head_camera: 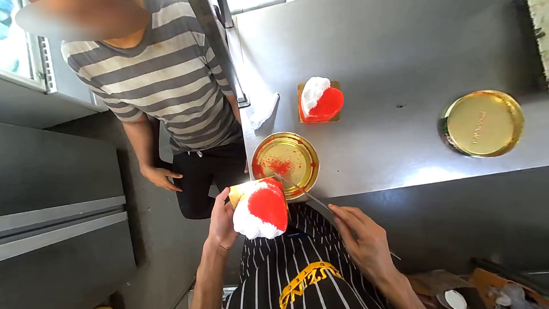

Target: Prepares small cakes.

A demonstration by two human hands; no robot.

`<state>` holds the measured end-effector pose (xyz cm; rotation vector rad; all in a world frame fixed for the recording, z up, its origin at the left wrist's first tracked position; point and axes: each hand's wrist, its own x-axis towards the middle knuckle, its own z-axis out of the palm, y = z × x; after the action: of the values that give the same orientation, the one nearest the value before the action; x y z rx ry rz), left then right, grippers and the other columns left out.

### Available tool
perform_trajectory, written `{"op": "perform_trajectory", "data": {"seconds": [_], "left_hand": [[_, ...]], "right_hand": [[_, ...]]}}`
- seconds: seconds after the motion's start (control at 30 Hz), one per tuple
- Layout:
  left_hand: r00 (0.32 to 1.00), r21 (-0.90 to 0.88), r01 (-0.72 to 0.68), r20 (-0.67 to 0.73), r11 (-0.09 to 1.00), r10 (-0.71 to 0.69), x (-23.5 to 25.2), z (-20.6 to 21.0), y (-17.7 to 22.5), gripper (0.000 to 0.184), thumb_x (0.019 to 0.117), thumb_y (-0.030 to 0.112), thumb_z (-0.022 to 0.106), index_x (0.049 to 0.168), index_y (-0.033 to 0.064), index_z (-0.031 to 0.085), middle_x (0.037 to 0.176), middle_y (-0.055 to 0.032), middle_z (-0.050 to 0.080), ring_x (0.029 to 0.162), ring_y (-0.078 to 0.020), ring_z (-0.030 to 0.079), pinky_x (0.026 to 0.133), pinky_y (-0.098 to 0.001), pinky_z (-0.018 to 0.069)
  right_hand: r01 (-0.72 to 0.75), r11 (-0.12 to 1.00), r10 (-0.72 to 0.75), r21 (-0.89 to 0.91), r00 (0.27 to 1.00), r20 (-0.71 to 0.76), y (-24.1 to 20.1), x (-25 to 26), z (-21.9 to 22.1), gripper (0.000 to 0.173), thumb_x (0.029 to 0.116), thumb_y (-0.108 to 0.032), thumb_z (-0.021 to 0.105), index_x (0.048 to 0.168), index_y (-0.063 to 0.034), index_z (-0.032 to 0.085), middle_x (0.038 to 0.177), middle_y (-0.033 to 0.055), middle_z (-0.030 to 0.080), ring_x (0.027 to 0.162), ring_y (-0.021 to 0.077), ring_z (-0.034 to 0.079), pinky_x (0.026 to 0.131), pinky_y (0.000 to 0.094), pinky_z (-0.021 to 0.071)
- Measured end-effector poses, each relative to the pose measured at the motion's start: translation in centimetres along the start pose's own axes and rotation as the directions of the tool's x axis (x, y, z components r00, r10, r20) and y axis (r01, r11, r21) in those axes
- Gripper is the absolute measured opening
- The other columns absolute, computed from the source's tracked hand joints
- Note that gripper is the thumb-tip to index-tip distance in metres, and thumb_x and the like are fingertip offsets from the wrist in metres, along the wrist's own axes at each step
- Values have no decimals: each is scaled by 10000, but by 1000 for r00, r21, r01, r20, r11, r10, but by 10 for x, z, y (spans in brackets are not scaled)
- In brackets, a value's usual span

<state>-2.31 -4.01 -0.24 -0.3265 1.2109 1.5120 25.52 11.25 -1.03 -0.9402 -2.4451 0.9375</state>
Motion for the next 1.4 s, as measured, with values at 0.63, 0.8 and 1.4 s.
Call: {"op": "perform_trajectory", "data": {"seconds": [0.63, 0.8, 1.4], "left_hand": [[994, -97, -58, -97, 994, 48, -5, 11, -13, 667, 1070, 559, 130, 1193, 135, 630, 987, -73, 744, 875, -158, 734, 750, -358, 626], [994, -99, -77, -84, 992, 69, -5, 11, -17, 681, 1073, 546, 112, 1158, 128, 644, 968, -75, 745, 870, -162, 734, 746, -358, 625], [992, 215, 86, 76, 973, -104, -3, -11, 20, 733, 1057, 600, 113, 1081, 150, 692, 892, -41, 755, 781, -111, 732, 655, -295, 622]], "right_hand": [[-63, 993, 60, 96, 998, 31, -17, -15, 27, 319, 1047, -197, 495, 1264, -146, 723, 1067, 35, 718, 903, 96, 686, 769, 261, 584], [-45, 995, 42, 88, 998, 37, -17, -11, 25, 319, 1045, -195, 498, 1264, -154, 727, 1077, 29, 720, 943, 95, 688, 799, 263, 585], [-70, 993, 58, 94, 991, 121, 5, 31, -28, 288, 1023, -270, 536, 1191, -132, 725, 928, -36, 657, 760, 15, 607, 671, 203, 532]]}}
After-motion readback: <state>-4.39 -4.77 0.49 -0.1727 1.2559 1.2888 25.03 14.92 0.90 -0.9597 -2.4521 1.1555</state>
